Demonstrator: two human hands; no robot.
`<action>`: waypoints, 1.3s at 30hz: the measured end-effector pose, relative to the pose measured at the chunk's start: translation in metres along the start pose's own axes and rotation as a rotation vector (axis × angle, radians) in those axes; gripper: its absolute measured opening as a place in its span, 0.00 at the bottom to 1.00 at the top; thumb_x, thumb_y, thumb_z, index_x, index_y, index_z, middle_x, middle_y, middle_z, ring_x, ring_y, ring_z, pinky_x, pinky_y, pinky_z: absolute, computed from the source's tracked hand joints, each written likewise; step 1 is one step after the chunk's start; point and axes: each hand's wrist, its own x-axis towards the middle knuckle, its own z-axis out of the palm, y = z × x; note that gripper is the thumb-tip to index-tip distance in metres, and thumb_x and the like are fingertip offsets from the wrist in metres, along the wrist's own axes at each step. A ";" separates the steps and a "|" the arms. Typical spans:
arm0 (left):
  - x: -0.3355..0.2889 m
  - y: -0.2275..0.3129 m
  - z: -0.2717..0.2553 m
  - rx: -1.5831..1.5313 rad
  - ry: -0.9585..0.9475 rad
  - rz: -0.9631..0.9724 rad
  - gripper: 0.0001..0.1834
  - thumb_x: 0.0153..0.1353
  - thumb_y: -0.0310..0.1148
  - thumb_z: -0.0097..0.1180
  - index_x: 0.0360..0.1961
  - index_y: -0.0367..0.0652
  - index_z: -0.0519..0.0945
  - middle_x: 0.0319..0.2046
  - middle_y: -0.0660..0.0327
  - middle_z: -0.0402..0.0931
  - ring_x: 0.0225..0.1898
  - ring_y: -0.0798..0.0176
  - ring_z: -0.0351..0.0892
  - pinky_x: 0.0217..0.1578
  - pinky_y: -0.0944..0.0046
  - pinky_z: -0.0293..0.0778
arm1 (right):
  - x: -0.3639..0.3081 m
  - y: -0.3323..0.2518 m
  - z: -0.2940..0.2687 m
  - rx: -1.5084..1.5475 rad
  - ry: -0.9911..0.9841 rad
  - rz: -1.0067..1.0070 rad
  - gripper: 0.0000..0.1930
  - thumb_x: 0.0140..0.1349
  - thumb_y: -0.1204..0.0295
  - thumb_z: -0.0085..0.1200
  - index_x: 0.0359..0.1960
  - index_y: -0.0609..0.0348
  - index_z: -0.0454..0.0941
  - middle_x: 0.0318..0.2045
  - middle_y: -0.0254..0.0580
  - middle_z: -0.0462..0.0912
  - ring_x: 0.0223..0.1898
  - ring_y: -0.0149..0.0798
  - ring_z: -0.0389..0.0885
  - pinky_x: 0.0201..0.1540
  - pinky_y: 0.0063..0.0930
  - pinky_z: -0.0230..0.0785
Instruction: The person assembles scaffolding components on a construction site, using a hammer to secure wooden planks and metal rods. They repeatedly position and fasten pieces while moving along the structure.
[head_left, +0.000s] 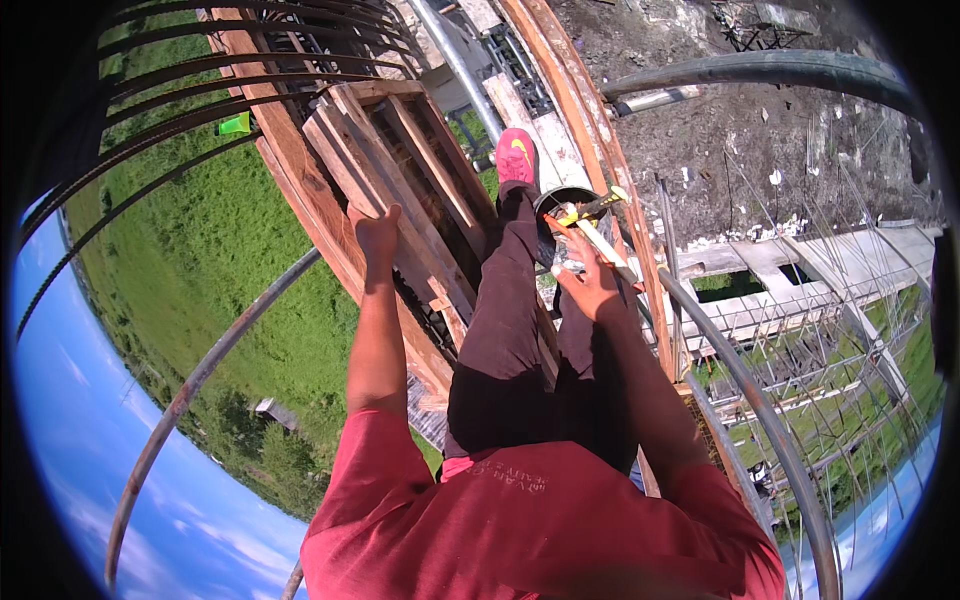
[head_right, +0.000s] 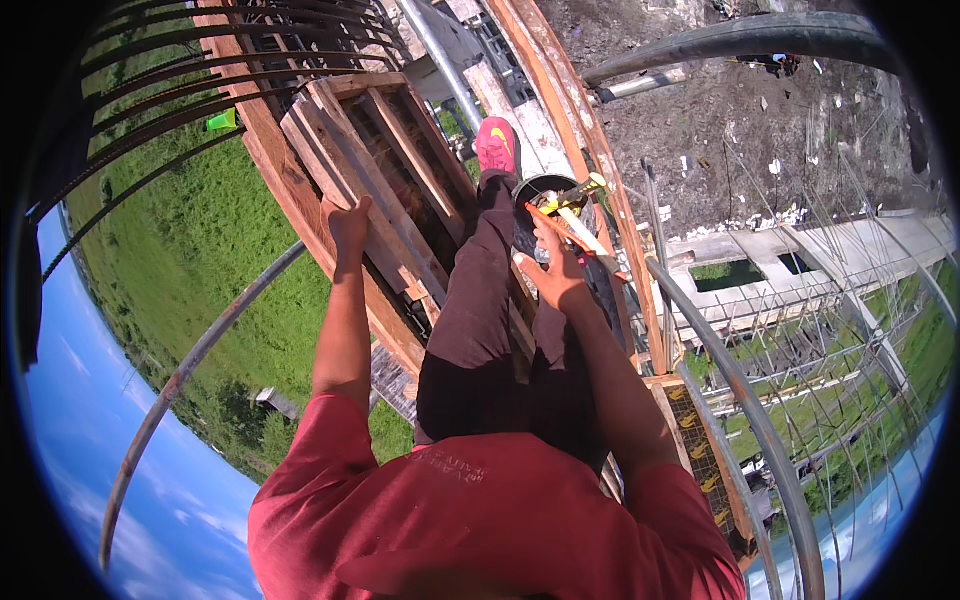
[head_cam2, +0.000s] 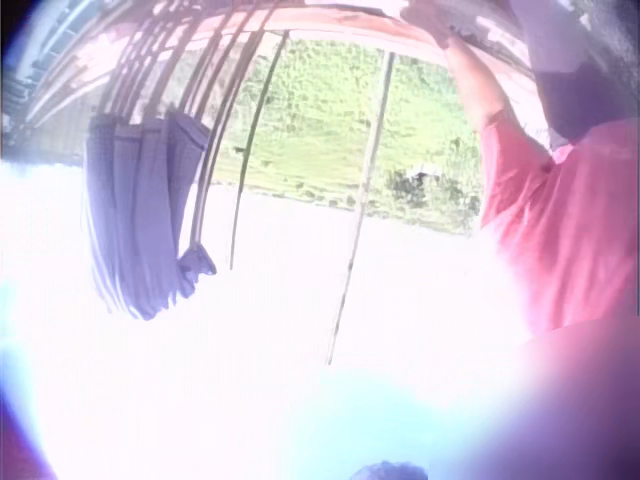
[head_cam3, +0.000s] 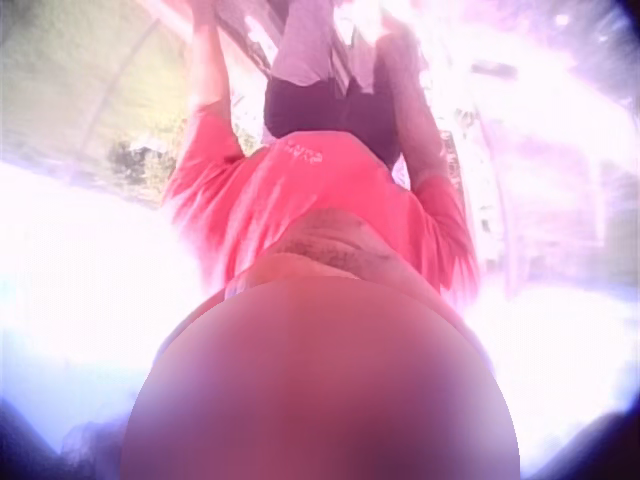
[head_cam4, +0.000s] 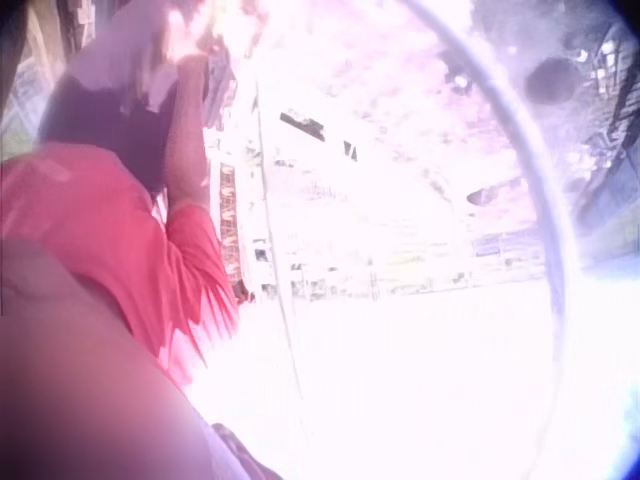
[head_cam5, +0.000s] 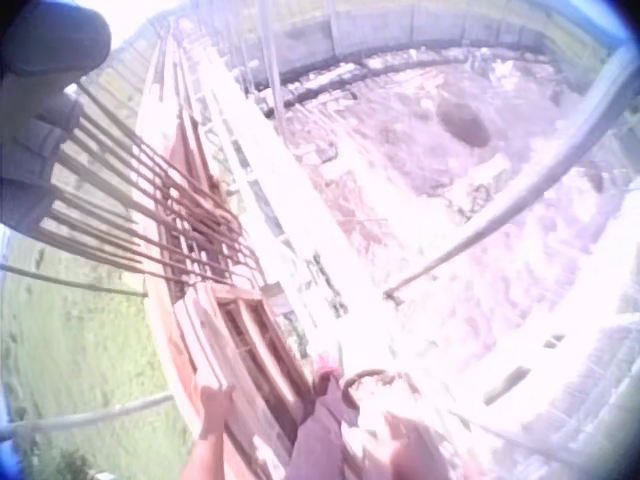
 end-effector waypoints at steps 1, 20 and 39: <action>0.011 -0.018 0.008 0.108 0.078 -0.032 0.51 0.45 0.39 0.75 0.66 0.30 0.59 0.58 0.41 0.72 0.60 0.45 0.74 0.59 0.55 0.70 | 0.009 0.027 -0.021 -0.202 0.124 0.019 0.33 0.64 0.56 0.60 0.66 0.60 0.65 0.59 0.60 0.73 0.58 0.54 0.76 0.53 0.43 0.71; -0.072 -0.001 0.296 0.451 -0.824 -0.001 0.27 0.59 0.42 0.60 0.56 0.37 0.78 0.43 0.49 0.84 0.47 0.53 0.84 0.52 0.58 0.75 | 0.038 0.282 -0.078 -0.612 -0.034 0.426 0.35 0.57 0.59 0.63 0.64 0.60 0.68 0.62 0.55 0.72 0.64 0.56 0.70 0.64 0.46 0.66; -0.185 -0.048 0.375 0.788 -0.610 0.229 0.21 0.66 0.46 0.55 0.57 0.55 0.68 0.40 0.48 0.83 0.44 0.40 0.82 0.43 0.41 0.75 | -0.048 0.256 -0.108 -0.629 0.009 0.265 0.18 0.59 0.71 0.57 0.48 0.59 0.67 0.39 0.58 0.81 0.39 0.64 0.81 0.40 0.55 0.73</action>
